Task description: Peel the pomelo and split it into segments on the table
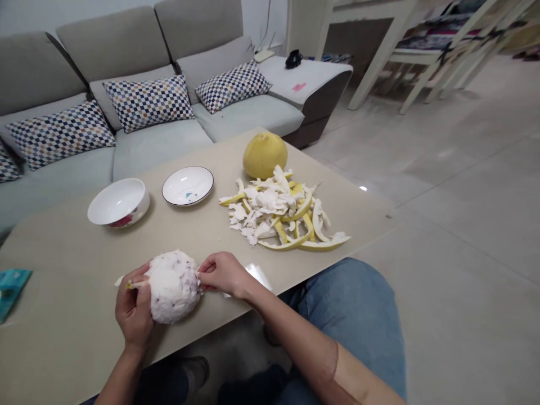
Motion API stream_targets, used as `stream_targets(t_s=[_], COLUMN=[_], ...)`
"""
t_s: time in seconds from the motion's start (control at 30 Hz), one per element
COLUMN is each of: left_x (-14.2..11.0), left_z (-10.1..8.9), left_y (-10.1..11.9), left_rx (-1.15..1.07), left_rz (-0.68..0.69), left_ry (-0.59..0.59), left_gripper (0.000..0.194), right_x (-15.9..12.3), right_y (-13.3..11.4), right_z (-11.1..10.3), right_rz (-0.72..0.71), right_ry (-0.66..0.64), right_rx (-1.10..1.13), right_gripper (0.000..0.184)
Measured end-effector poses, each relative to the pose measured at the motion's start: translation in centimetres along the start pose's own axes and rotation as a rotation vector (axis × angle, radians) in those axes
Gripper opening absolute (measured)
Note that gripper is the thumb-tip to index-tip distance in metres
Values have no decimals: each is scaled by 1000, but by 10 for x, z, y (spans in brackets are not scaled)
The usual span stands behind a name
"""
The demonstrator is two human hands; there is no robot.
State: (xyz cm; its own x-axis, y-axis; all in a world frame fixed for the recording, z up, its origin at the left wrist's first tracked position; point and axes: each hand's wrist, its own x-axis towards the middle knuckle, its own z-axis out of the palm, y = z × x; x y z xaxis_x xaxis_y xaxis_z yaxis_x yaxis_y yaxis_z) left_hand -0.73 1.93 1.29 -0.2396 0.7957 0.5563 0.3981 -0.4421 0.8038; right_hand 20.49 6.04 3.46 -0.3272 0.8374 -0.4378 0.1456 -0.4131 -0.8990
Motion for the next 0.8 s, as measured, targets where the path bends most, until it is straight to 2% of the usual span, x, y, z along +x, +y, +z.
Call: stream_targets(t_s=[0.13, 0.27, 0.5, 0.8], left_x=[1, 1, -1, 0], left_z=[1, 2, 1, 1], left_y=[2, 2, 0, 1], left_rx=[22, 33, 12, 3], left_rz=[21, 21, -6, 4], left_ry=[-3, 5, 3, -7], left_gripper=[7, 8, 8, 8], right_x=[5, 10, 7, 20], right_y=[-2, 4, 1, -7], right_z=[1, 3, -5, -16], right_rz=[-22, -7, 70, 74], right_ry=[40, 46, -66, -186], right_rx=[-83, -62, 38, -119], right_gripper=[10, 11, 4, 4])
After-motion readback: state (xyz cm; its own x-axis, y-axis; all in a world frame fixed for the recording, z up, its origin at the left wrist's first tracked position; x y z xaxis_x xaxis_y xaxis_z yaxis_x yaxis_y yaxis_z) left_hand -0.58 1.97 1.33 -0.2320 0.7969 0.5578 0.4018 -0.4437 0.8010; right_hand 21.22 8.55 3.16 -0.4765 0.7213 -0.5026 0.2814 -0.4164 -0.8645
